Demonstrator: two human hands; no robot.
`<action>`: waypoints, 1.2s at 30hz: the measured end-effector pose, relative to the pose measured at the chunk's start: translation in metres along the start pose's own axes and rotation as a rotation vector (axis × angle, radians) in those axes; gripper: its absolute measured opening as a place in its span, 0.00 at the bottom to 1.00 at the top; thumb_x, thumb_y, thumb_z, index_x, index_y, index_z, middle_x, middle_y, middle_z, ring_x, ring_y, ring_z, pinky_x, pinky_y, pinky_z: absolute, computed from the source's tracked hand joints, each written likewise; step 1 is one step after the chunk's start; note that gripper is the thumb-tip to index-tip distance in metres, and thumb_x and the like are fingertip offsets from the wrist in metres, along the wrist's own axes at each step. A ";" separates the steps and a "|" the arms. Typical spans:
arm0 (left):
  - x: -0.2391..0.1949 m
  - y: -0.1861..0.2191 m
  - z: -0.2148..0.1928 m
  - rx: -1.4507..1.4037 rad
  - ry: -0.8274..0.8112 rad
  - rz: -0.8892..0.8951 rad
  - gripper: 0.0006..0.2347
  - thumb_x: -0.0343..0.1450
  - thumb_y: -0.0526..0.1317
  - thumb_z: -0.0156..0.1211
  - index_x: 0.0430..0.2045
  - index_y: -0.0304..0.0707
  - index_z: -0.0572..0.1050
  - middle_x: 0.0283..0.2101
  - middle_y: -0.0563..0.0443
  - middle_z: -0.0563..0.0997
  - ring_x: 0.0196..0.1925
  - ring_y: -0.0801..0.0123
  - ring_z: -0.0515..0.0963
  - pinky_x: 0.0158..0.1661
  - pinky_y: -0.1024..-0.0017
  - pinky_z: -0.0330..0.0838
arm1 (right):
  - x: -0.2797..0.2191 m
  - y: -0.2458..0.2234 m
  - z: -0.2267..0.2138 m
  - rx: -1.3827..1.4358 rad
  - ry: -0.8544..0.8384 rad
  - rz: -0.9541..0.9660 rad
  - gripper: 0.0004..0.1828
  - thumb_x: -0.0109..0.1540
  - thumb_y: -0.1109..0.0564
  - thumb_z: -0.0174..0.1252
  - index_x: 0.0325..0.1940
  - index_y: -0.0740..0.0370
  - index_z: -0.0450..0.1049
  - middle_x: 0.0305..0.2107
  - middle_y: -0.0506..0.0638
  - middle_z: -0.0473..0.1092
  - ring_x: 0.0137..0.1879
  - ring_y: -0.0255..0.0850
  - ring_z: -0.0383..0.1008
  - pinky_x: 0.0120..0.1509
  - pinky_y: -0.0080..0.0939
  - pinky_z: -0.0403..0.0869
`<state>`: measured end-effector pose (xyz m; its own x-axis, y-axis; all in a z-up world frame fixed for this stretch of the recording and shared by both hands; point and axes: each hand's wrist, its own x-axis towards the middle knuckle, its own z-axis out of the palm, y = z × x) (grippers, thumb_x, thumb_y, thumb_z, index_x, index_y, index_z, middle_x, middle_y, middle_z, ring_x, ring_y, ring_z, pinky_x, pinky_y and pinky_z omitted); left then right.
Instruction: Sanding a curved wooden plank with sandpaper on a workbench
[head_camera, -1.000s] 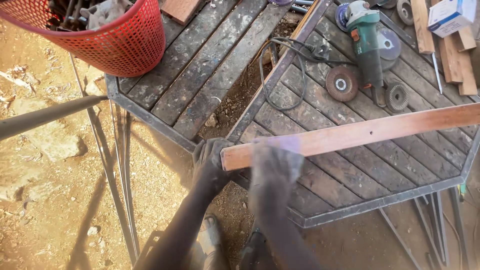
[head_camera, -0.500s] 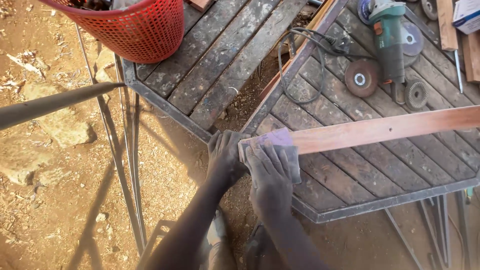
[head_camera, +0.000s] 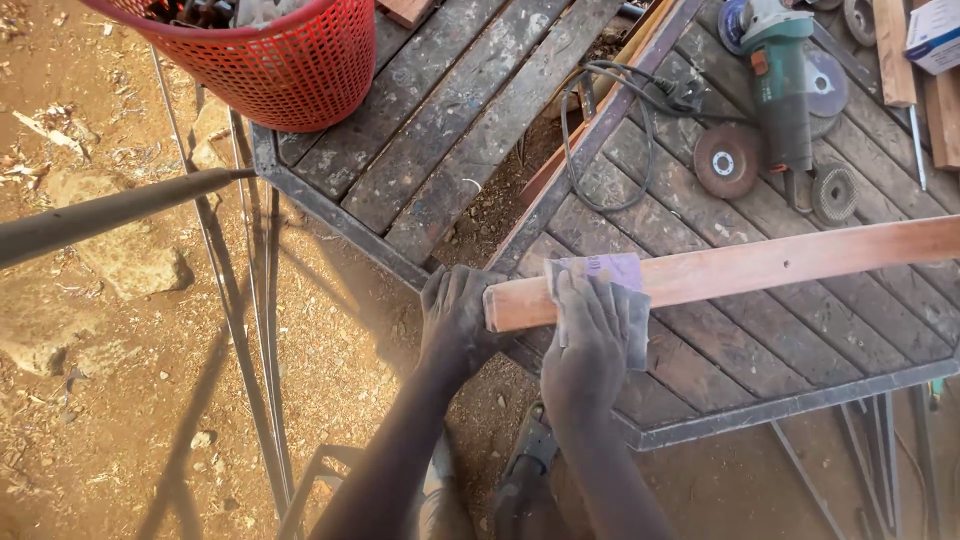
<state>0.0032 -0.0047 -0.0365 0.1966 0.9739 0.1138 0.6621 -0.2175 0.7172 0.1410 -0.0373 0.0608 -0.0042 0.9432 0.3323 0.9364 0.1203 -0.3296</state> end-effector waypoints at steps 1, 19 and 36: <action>-0.002 0.001 0.002 0.029 0.026 0.006 0.20 0.64 0.57 0.57 0.44 0.49 0.71 0.43 0.51 0.72 0.51 0.61 0.71 0.63 0.57 0.54 | -0.008 -0.015 0.006 0.005 -0.027 -0.057 0.22 0.66 0.68 0.49 0.63 0.61 0.74 0.63 0.55 0.70 0.73 0.55 0.65 0.80 0.58 0.58; 0.002 0.002 -0.006 -0.033 0.064 -0.008 0.27 0.59 0.65 0.61 0.44 0.51 0.73 0.42 0.52 0.74 0.52 0.58 0.74 0.65 0.58 0.52 | -0.008 0.004 -0.018 -0.057 0.005 -0.022 0.23 0.63 0.74 0.52 0.62 0.65 0.74 0.61 0.58 0.72 0.71 0.57 0.69 0.80 0.57 0.61; 0.006 0.008 -0.011 -0.025 0.077 0.024 0.29 0.58 0.68 0.64 0.44 0.52 0.74 0.44 0.57 0.76 0.52 0.63 0.75 0.63 0.60 0.52 | -0.029 -0.018 -0.005 -0.079 0.133 0.165 0.18 0.65 0.67 0.56 0.59 0.61 0.77 0.62 0.51 0.72 0.75 0.54 0.64 0.81 0.60 0.56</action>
<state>0.0019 -0.0003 -0.0225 0.1553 0.9707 0.1835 0.6396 -0.2404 0.7301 0.1256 -0.0685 0.0611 0.1927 0.8982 0.3951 0.9451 -0.0616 -0.3209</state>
